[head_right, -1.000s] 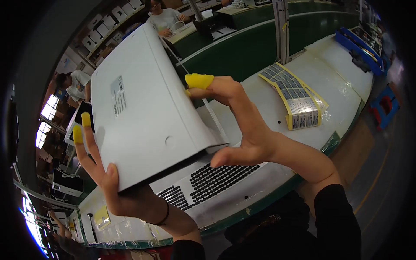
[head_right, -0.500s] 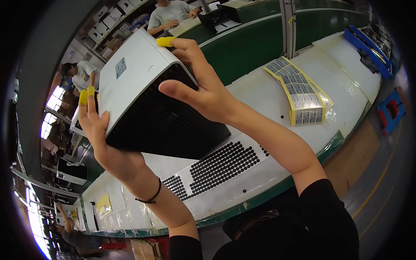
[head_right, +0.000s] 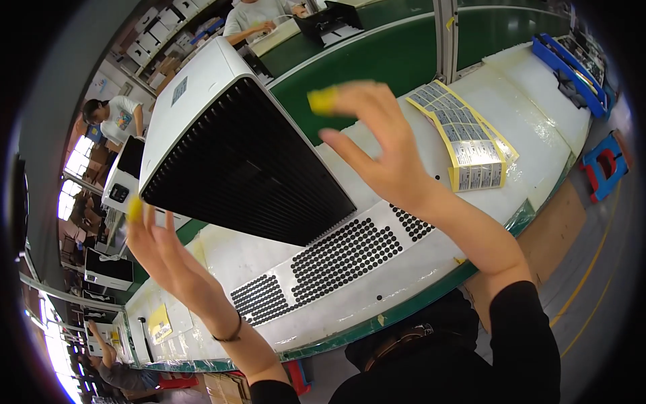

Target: Applying rubber feet and serial number stickers to the bottom of computer cases on an assembly line.

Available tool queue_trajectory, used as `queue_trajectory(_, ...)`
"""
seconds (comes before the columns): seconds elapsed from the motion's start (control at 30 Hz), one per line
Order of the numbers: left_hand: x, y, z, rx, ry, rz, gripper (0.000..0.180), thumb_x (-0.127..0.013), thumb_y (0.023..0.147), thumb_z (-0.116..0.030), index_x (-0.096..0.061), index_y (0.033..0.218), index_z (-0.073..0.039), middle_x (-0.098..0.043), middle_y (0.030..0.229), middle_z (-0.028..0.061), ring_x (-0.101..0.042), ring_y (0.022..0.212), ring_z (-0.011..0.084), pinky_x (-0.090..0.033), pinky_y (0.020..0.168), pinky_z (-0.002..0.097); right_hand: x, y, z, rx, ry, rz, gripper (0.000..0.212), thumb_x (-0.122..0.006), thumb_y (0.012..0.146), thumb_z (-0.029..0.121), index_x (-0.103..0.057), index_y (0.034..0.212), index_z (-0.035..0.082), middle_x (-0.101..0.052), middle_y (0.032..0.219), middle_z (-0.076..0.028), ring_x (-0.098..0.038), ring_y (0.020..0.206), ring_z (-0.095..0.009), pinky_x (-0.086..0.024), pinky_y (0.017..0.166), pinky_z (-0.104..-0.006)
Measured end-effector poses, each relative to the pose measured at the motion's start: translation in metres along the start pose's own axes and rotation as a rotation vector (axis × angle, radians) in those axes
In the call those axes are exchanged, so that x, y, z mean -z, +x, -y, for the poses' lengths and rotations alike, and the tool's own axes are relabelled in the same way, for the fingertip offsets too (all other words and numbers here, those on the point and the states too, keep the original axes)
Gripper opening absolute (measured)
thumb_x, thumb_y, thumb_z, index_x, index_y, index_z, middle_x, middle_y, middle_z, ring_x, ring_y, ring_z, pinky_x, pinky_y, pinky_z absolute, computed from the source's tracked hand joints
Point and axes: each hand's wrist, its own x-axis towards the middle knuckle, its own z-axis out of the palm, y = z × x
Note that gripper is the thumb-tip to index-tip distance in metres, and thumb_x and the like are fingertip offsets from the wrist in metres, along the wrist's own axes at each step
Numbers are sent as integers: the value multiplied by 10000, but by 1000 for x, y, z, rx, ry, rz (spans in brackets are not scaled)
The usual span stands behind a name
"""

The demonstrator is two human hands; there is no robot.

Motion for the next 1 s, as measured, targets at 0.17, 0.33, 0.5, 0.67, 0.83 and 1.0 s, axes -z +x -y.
queue_trajectory(0.17, 61, -84, 31, 254, 497, 433, 317, -564, 863, 39, -554, 1178, 6, -647, 1047, 138, -611, 1037, 262, -442, 940, 378, 16, -95, -14, -85, -136, 788, 76, -637, 794, 75, -648, 860, 38, -615, 827, -73, -567, 843, -253, -463, 772, -384)
queue_trajectory(0.33, 53, -159, 50, 430, 609, 648, 370, -577, 858, 17, -534, 1224, -20, -666, 976, 157, -642, 918, 329, -491, 833, 378, 19, -148, -4, -43, -222, 814, 125, -614, 749, 45, -637, 872, 44, -571, 841, -53, -550, 797, -224, -473, 715, -334)
queue_trajectory(0.5, 53, -175, 48, 372, 715, 618, 359, -524, 878, 44, -514, 1236, 56, -626, 979, 195, -608, 860, 319, -497, 740, 388, 20, -145, 4, -19, -254, 854, 220, -600, 688, 19, -615, 908, 31, -546, 859, -59, -548, 816, -218, -483, 719, -320)
queue_trajectory(0.67, 54, -173, 50, 312, 754, 612, 318, -533, 869, 48, -555, 1186, 61, -631, 921, 174, -598, 854, 302, -492, 756, 389, 18, -145, 6, -38, -242, 801, 124, -598, 713, 21, -596, 836, 35, -560, 840, -64, -550, 762, -228, -488, 657, -331)
queue_trajectory(0.83, 58, -158, 57, 262, 714, 696, 333, -554, 841, 53, -558, 1173, 33, -595, 910, 147, -555, 825, 308, -459, 765, 400, 18, -140, 4, -45, -213, 917, 220, -589, 685, -3, -579, 903, 29, -538, 886, -77, -543, 851, -230, -476, 730, -312)
queue_trajectory(1.0, 72, -162, 64, 387, 655, 635, 390, -593, 809, 79, -539, 1186, -5, -581, 904, 108, -548, 830, 263, -442, 796, 362, 12, -137, -1, -8, -235, 972, 198, -583, 709, -10, -563, 904, 22, -533, 894, -96, -539, 896, -260, -455, 907, -351)
